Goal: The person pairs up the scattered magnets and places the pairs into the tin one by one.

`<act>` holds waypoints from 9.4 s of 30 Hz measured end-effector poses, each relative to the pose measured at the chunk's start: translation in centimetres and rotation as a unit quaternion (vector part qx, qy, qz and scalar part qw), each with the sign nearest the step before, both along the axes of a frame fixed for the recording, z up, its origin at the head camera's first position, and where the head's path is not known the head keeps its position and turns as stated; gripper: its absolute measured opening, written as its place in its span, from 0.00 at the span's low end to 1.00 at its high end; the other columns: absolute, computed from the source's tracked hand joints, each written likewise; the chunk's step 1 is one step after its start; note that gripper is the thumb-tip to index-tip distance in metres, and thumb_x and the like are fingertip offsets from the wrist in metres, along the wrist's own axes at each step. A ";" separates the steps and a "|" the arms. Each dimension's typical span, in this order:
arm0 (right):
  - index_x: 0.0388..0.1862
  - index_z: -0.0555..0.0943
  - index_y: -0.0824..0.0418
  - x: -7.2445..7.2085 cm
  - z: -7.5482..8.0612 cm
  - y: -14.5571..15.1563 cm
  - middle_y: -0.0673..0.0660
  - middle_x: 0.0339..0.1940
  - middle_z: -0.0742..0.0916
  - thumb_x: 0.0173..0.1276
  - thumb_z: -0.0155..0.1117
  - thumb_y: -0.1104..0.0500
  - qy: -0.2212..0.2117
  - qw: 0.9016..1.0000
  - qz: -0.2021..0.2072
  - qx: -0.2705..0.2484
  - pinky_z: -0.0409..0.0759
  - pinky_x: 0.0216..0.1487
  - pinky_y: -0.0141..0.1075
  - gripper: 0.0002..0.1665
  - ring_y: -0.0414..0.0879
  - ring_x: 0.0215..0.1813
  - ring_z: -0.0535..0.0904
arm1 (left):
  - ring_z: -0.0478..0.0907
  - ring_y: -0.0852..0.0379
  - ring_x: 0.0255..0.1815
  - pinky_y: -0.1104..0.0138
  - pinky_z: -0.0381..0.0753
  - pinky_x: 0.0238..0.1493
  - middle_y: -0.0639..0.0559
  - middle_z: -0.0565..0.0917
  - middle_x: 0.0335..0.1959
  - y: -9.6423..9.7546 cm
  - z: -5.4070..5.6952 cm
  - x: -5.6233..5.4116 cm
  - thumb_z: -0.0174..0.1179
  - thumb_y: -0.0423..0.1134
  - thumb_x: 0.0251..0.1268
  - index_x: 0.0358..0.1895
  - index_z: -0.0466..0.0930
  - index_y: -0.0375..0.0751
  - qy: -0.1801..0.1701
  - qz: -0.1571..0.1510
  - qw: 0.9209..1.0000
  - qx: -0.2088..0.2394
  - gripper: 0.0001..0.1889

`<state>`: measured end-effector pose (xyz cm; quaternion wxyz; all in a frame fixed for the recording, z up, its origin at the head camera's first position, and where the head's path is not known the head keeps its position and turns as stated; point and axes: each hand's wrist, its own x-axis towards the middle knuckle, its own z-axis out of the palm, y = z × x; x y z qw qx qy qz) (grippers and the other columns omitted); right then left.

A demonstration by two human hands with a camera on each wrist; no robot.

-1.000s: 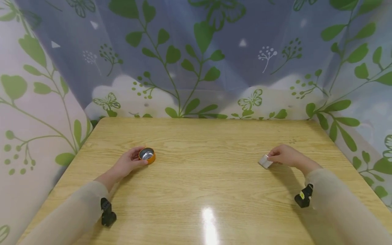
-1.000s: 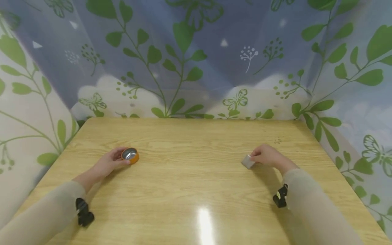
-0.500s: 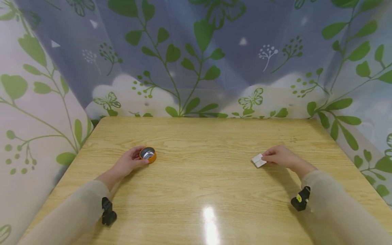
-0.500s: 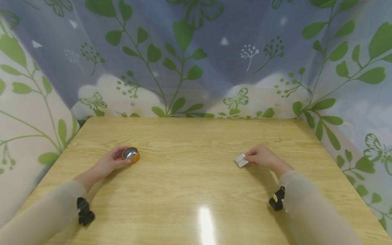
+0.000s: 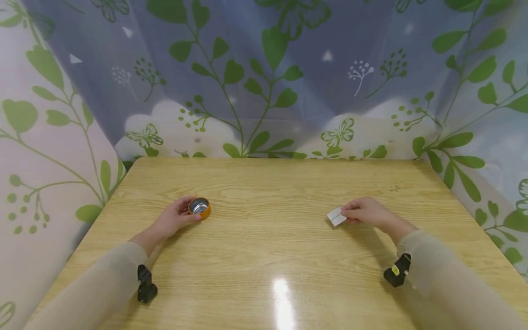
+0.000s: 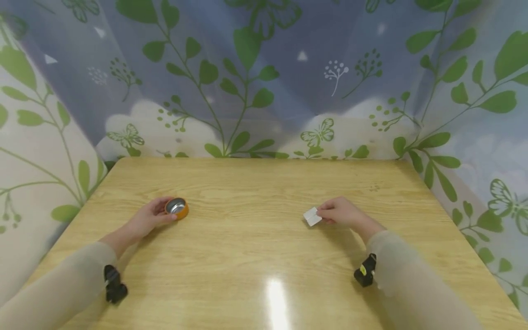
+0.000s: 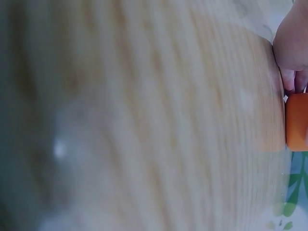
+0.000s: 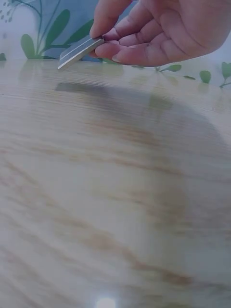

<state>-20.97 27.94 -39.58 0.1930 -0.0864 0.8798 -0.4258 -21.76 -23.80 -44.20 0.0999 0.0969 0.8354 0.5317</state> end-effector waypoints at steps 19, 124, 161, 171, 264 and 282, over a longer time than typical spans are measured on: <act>0.47 0.77 0.76 0.0 -0.1 -1.9 0.56 0.33 0.84 0.69 0.57 0.60 0.001 1.000 0.000 -0.024 0.78 0.35 0.34 0.18 0.43 0.34 0.78 | 0.64 0.38 0.62 0.54 0.65 0.60 0.30 0.64 0.64 -0.1 -0.4 -0.1 0.63 0.37 0.61 0.67 0.56 0.28 0.016 -0.003 1.000 0.001 0.36; 0.50 0.76 0.77 0.1 -1.4 -12.6 0.60 0.37 0.84 0.68 0.57 0.64 -0.049 0.988 0.012 -0.149 0.80 0.39 0.33 0.18 0.42 0.35 0.80 | 0.63 0.39 0.64 0.51 0.62 0.62 0.33 0.64 0.65 -0.1 -0.5 -0.1 0.63 0.40 0.61 0.69 0.56 0.31 0.003 -0.002 1.000 0.006 0.37; 0.48 0.78 0.75 -0.4 -1.5 -15.4 0.58 0.34 0.84 0.68 0.57 0.64 -0.057 0.985 0.021 -0.161 0.80 0.39 0.35 0.16 0.42 0.34 0.79 | 0.63 0.39 0.64 0.51 0.62 0.62 0.32 0.63 0.65 0.0 -0.1 0.2 0.63 0.38 0.61 0.69 0.55 0.30 0.002 0.001 1.000 0.002 0.36; 0.48 0.77 0.76 -0.7 -1.4 -15.8 0.57 0.33 0.84 0.68 0.57 0.64 -0.064 0.984 0.026 -0.167 0.80 0.41 0.35 0.16 0.42 0.34 0.80 | 0.63 0.40 0.64 0.53 0.63 0.62 0.33 0.64 0.65 0.0 -0.4 -0.1 0.63 0.39 0.61 0.68 0.56 0.31 0.002 -0.001 1.000 0.007 0.36; 0.47 0.80 0.72 -4.3 -1.5 -29.0 0.58 0.32 0.85 0.66 0.60 0.64 -0.068 0.976 -0.013 -0.206 0.81 0.38 0.32 0.14 0.40 0.29 0.79 | 0.65 0.41 0.63 0.57 0.66 0.61 0.33 0.65 0.65 -0.2 -0.8 -0.4 0.64 0.38 0.59 0.67 0.58 0.32 -0.006 0.000 1.000 0.010 0.36; 0.40 0.78 0.77 -4.5 -2.6 -32.7 0.57 0.27 0.81 0.64 0.59 0.70 -0.091 0.960 -0.075 -0.254 0.80 0.32 0.28 0.10 0.38 0.24 0.77 | 0.65 0.43 0.62 0.56 0.65 0.61 0.33 0.65 0.64 -0.3 -0.5 -0.5 0.65 0.37 0.59 0.66 0.58 0.30 -0.010 -0.002 1.000 0.016 0.35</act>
